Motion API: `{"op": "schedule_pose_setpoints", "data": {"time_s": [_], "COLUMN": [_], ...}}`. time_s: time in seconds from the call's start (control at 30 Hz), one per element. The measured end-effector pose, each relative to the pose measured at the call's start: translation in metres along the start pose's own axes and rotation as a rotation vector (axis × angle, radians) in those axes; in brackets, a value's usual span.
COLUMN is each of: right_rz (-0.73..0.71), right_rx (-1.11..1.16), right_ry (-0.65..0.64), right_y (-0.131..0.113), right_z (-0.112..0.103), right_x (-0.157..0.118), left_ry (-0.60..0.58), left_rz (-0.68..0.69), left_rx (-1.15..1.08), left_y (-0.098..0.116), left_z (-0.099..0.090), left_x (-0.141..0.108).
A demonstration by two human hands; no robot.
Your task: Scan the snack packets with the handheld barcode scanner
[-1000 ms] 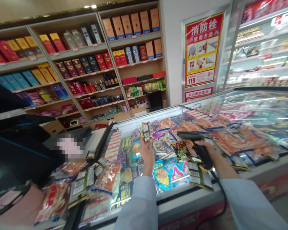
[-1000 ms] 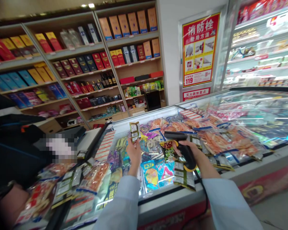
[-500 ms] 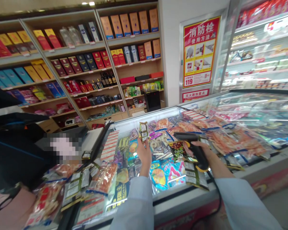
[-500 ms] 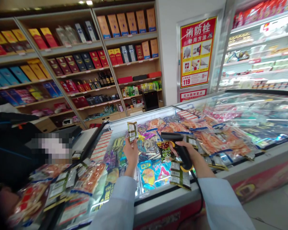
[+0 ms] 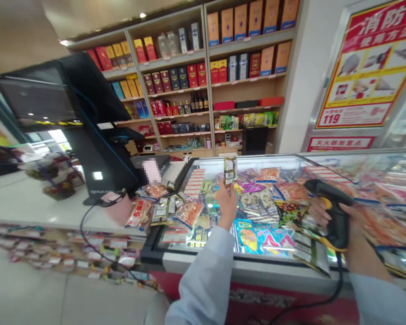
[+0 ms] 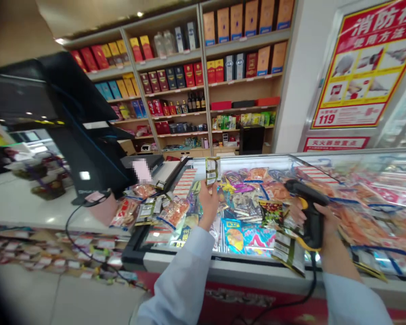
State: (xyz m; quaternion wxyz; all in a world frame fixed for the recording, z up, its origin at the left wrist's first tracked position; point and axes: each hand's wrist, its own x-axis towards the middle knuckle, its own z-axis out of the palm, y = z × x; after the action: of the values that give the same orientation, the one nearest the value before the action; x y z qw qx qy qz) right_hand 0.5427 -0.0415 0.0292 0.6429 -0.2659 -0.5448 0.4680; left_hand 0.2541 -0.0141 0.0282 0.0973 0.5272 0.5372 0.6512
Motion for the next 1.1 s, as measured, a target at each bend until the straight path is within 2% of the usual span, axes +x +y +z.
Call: {"op": "schedule_pose_setpoints", "data": {"time_s": [0.13,0.27,0.37,0.5,0.57,0.67,0.73,0.8,0.93,1.1], "right_rz": [0.108,0.099,0.132,0.268,0.305,0.394,0.5,0.582,0.625,0.617], "right_rx": [0.2,0.305,0.389,0.483,0.512,0.58,0.605,0.626,0.665,0.673], "right_ry": [-0.052,-0.086,-0.152,-0.247,-0.287,-0.317,-0.332,-0.363,-0.387,-0.382], "right_y": [-0.027,-0.036,-0.02,0.027,0.058,0.106,0.136,0.158,0.176,0.173], "right_z": [0.033,0.09,0.139,0.197,0.221,0.248,0.258,0.262,0.26,0.258], "right_x": [0.005,0.017,0.027,0.039,0.041,0.037,0.03,0.024,0.018,0.019], "left_ry": [0.127,0.219,0.24,0.277,0.305,0.419,0.507,0.567,0.593,0.555], "left_rz": [0.076,0.056,-0.03,-0.163,-0.188,-0.145,-0.135,-0.183,-0.265,-0.261], "left_rx": [0.014,-0.009,-0.008,0.095,0.207,0.536,0.753,0.87,0.944,0.993], "left_y": [0.015,0.014,-0.003,-0.039,-0.055,-0.074,-0.083,-0.09,-0.1,-0.106], "left_z": [-0.06,-0.123,-0.164,-0.2,-0.209,-0.214,-0.214,-0.214,-0.216,-0.217], "left_x": [0.026,0.046,0.049,0.041,0.035,0.023,0.014,0.008,0.005,0.007]}}
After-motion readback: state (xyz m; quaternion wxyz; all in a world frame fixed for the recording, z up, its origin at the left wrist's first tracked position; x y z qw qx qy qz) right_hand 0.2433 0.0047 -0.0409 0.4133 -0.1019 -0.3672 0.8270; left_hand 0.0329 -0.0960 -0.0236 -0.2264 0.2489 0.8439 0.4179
